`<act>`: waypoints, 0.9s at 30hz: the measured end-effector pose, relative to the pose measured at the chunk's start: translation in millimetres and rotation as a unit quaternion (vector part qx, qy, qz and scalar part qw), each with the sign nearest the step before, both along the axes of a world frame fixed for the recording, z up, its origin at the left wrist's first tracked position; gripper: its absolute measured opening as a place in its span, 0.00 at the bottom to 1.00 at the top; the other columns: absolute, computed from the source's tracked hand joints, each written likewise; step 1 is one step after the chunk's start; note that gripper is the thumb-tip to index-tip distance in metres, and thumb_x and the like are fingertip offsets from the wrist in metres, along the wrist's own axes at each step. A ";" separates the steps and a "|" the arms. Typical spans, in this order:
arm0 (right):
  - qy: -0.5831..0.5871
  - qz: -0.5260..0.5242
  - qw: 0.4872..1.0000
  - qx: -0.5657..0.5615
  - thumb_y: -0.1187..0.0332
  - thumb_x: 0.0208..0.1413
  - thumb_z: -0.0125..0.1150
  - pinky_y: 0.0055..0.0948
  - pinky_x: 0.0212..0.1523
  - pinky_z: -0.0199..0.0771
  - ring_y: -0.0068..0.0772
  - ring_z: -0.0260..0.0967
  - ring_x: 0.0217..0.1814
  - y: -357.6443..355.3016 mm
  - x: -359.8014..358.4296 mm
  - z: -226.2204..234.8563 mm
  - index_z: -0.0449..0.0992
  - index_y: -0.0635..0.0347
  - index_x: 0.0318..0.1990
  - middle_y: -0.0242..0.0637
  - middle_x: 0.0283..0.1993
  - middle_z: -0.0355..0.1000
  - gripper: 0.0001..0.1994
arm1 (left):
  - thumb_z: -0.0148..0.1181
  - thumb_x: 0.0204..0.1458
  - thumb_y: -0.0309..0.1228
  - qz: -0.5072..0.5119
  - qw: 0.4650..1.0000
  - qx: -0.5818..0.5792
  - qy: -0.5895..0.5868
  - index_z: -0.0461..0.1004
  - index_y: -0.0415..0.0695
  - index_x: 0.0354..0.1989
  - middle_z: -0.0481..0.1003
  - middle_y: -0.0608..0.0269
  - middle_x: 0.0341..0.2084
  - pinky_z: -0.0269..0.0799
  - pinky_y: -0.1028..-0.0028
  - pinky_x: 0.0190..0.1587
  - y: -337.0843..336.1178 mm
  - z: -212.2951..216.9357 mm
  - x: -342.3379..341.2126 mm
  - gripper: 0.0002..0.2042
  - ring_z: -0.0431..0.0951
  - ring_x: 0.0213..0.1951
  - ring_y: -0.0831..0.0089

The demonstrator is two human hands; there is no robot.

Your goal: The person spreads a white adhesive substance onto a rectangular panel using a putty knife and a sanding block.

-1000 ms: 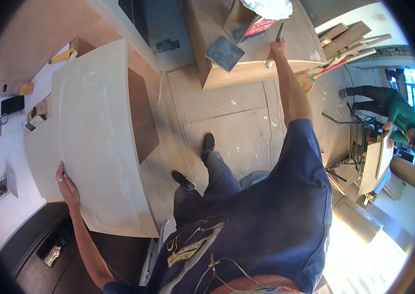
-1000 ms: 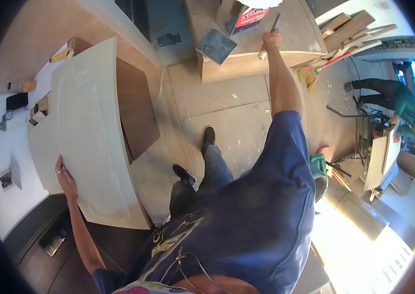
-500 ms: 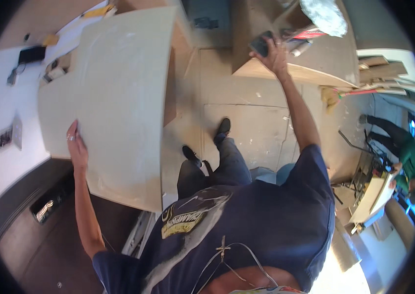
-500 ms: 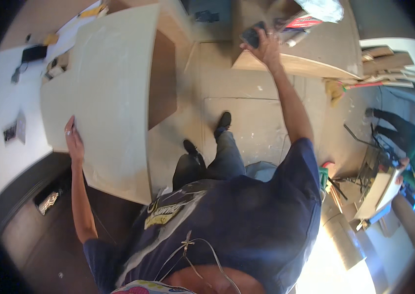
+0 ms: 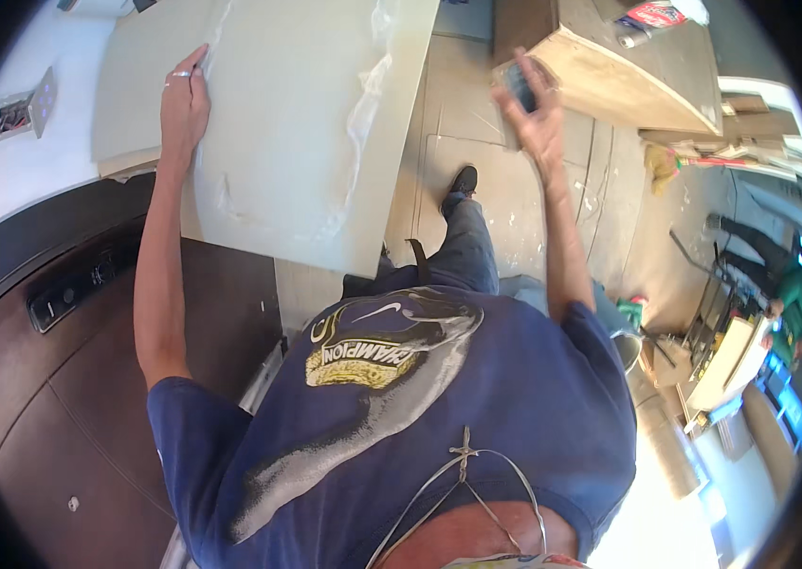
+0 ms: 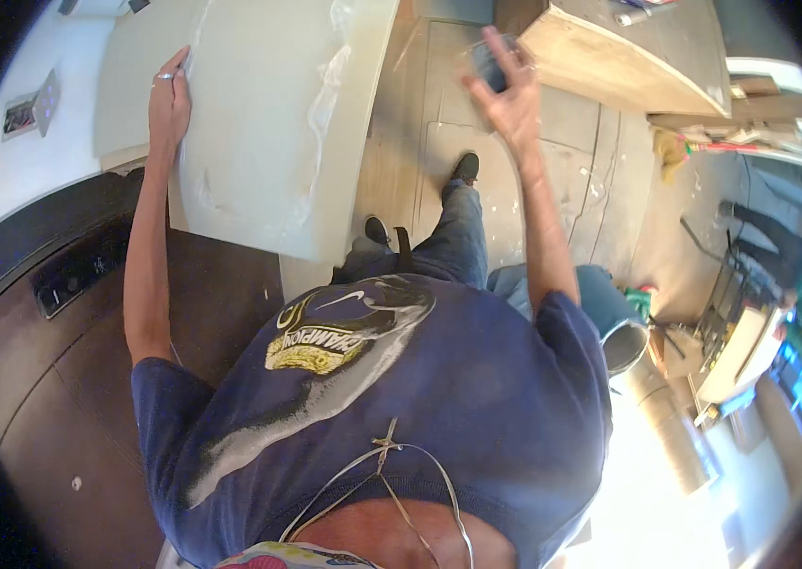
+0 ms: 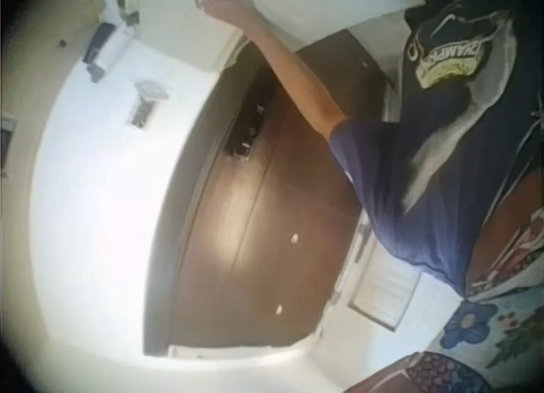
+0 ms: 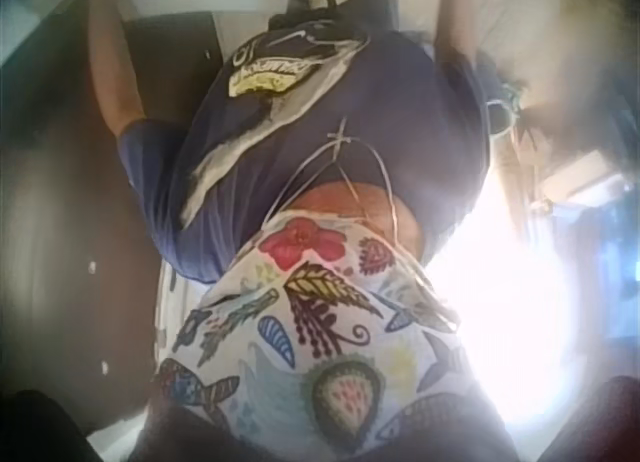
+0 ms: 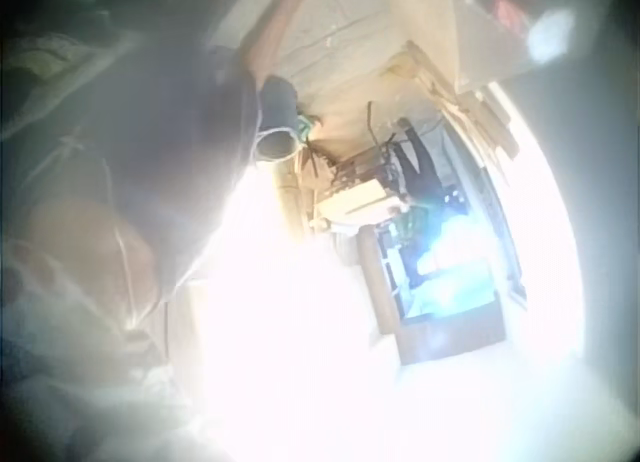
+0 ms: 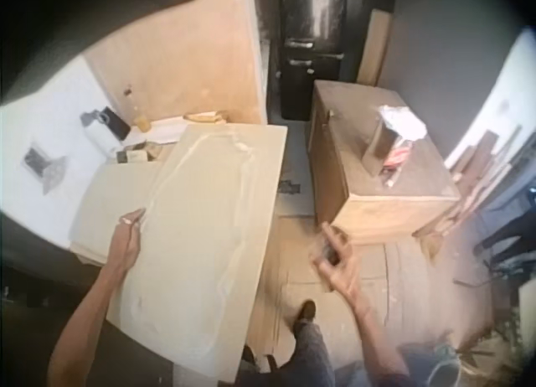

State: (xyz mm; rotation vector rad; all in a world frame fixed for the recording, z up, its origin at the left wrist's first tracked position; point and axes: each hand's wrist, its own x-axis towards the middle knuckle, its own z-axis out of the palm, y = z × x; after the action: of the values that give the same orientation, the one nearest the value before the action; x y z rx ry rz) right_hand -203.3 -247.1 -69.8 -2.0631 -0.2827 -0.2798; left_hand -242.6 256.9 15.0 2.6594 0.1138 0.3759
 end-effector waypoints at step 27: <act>0.080 -0.166 0.957 -0.224 0.37 0.52 0.63 0.62 0.73 0.53 0.60 0.54 0.76 166.7 -6.7 119.2 0.74 0.41 0.69 0.53 0.77 0.56 0.37 | 0.52 0.63 0.44 -0.002 0.995 0.069 -0.074 0.72 0.44 0.64 0.67 0.49 0.66 0.65 0.48 0.66 -26.6 -21.6 57.5 0.24 0.70 0.65 0.47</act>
State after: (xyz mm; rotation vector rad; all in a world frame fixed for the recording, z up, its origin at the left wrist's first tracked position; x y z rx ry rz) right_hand -210.1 -80.4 49.3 -2.5672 0.1174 -0.2672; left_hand -185.1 230.3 -6.5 2.7542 0.0372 0.5981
